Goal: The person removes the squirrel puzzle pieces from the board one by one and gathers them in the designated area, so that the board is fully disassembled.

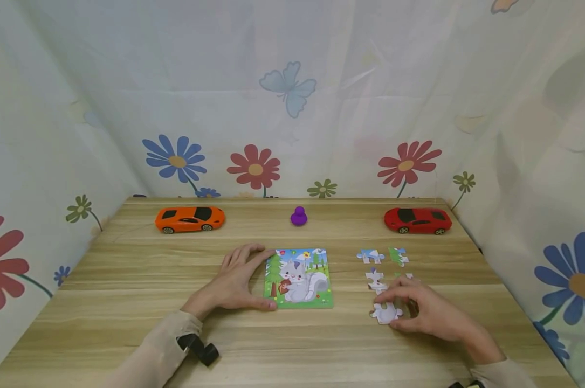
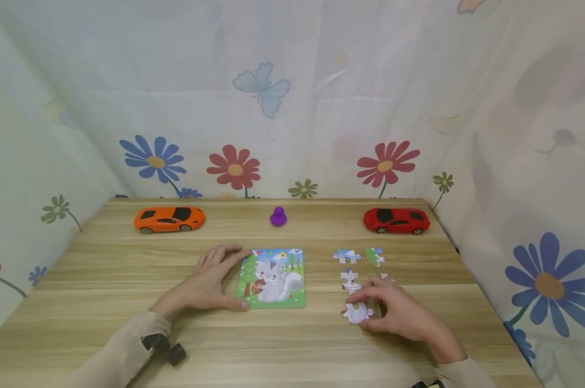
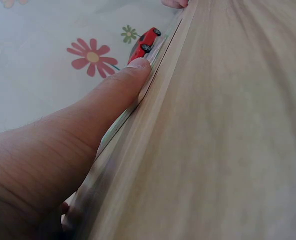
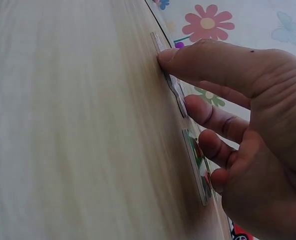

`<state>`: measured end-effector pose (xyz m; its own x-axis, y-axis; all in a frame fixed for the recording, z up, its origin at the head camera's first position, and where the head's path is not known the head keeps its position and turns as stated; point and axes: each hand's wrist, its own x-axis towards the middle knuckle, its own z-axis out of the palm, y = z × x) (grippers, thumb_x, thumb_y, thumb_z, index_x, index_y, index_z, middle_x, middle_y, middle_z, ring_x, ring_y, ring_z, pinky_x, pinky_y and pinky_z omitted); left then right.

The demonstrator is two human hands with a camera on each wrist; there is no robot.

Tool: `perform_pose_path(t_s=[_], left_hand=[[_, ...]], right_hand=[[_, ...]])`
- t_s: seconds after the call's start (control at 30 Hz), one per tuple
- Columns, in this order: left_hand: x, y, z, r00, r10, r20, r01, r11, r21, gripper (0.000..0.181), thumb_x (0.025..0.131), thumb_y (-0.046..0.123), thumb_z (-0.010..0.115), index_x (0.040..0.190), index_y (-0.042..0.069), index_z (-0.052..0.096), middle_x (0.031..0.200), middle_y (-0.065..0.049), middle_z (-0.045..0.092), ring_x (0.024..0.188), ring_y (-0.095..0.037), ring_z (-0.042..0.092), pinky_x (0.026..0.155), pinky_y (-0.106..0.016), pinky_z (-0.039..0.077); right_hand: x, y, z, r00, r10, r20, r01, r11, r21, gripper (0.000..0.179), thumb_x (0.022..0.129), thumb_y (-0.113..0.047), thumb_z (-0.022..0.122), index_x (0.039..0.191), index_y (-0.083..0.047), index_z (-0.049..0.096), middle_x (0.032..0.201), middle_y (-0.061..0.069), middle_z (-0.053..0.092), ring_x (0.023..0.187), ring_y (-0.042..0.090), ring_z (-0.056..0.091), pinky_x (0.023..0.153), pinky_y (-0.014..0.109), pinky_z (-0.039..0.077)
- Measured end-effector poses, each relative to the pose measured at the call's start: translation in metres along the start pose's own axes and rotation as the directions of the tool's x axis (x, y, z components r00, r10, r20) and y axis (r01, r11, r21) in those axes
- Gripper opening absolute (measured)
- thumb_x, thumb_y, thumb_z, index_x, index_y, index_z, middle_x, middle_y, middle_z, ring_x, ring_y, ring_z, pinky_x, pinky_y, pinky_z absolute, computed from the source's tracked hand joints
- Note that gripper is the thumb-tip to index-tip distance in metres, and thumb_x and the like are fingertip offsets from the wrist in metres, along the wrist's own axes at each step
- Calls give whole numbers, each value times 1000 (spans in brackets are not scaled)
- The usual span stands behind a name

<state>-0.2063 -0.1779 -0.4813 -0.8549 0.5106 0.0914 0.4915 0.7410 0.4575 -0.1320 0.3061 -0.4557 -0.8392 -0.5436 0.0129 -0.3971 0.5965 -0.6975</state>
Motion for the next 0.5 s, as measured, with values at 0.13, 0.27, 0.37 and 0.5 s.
perform_pose_path(t_s=[0.13, 0.27, 0.37, 0.5], left_hand=[[1, 0, 0, 1000, 2, -1, -2, 1000, 7, 130, 68, 90, 85, 173, 28, 42, 174, -11, 33, 161, -40, 27, 129, -72, 18], [1, 0, 0, 1000, 3, 1, -3, 1000, 1, 130, 68, 90, 86, 173, 28, 42, 174, -12, 33, 161, -40, 26, 129, -72, 17], [1, 0, -1, 1000, 4, 3, -4, 1000, -4, 130, 68, 90, 86, 173, 27, 42, 174, -12, 33, 161, -41, 26, 129, -72, 16], [0, 0, -1, 1000, 4, 5, -4, 1000, -2, 130, 68, 90, 85, 173, 27, 42, 174, -12, 33, 161, -40, 26, 129, -72, 16]], right_hand=[[0, -1, 0, 1000, 3, -6, -3, 1000, -10, 43, 91, -30, 95, 131, -34, 80, 117, -6, 66, 99, 15, 53, 74, 29, 46], [0, -1, 0, 1000, 5, -7, -5, 1000, -10, 43, 90, -30, 95, 131, -34, 80, 116, -6, 66, 100, 15, 52, 74, 30, 46], [0, -1, 0, 1000, 1, -9, -1, 1000, -16, 43, 90, -30, 95, 131, -34, 80, 116, -6, 66, 101, 15, 52, 75, 30, 46], [0, -1, 0, 1000, 1, -4, -1, 1000, -19, 43, 91, -30, 95, 131, -34, 80, 116, -6, 66, 101, 15, 53, 75, 29, 46]])
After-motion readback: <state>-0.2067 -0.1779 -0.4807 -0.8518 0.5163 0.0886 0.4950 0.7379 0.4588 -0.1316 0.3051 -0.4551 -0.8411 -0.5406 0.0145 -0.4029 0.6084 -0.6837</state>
